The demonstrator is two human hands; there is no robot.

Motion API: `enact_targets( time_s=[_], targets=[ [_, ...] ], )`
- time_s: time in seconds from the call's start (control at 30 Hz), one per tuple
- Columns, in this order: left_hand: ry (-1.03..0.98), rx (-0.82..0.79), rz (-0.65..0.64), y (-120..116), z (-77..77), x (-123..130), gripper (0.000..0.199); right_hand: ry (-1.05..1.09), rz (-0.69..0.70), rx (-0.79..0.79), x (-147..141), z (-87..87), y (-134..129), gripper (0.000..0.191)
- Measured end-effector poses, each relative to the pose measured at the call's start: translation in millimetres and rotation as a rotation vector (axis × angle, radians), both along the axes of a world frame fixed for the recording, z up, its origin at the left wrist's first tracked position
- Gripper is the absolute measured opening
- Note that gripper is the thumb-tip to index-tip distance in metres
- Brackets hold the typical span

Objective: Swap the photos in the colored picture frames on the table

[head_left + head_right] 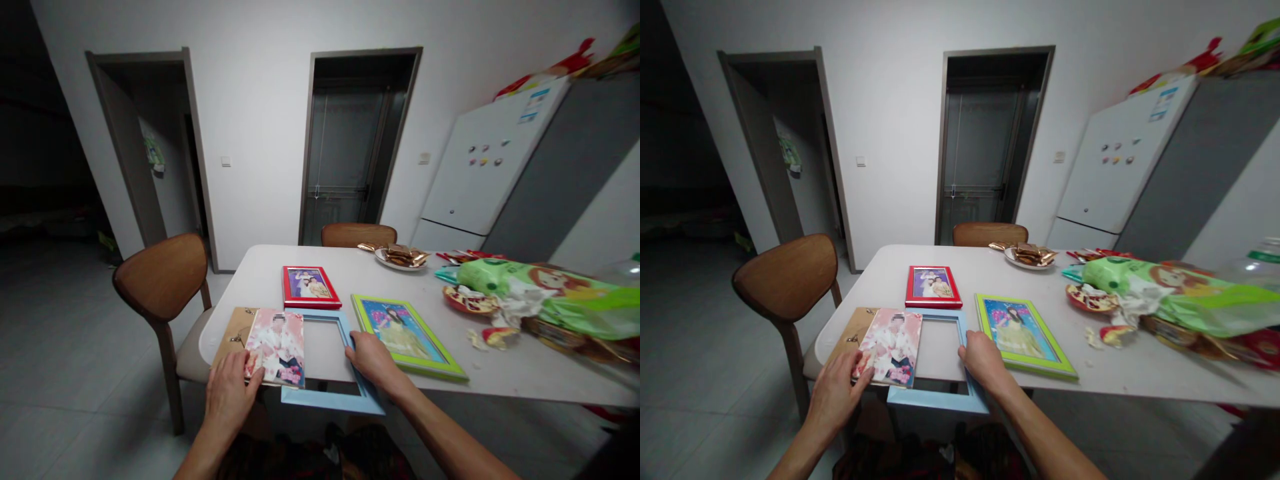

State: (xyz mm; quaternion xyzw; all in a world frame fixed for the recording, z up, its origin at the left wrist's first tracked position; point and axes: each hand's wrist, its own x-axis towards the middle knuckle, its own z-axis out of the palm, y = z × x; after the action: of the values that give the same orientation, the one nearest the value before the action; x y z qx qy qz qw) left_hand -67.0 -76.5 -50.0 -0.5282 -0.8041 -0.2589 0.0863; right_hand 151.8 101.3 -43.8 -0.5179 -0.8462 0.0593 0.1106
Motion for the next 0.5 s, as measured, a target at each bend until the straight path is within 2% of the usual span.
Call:
enact_targets(
  time_s=[0.07, 0.13, 0.27, 0.4, 0.5],
  targets=[
    [0.052, -0.018, 0.022, -1.2, -0.4, 0.5, 0.029, -0.018, -0.003, -0.001, -0.7, 2.7, -2.4, 0.022],
    [0.071, -0.028, -0.026, -1.8, -1.3, 3.1, 0.034, -0.004, -0.001, 0.028, -2.1, 6.6, -5.6, 0.026],
    [0.045, -0.121, -0.279, 0.1, -2.2, 14.2, 0.052, 0.168, 0.129, 0.065, -14.7, 12.3, -16.4, 0.038],
    [0.023, -0.193, -0.36, 8.6, -3.0, 24.5, 0.058, 0.406, 0.321, -0.208, -45.9, 8.7, -34.5, 0.042],
    [0.025, -0.156, -0.352, 17.4, -4.9, 25.3, 0.059, 0.607, 0.365, -0.331, -71.1, 9.3, -49.5, 0.044]
  ],
)
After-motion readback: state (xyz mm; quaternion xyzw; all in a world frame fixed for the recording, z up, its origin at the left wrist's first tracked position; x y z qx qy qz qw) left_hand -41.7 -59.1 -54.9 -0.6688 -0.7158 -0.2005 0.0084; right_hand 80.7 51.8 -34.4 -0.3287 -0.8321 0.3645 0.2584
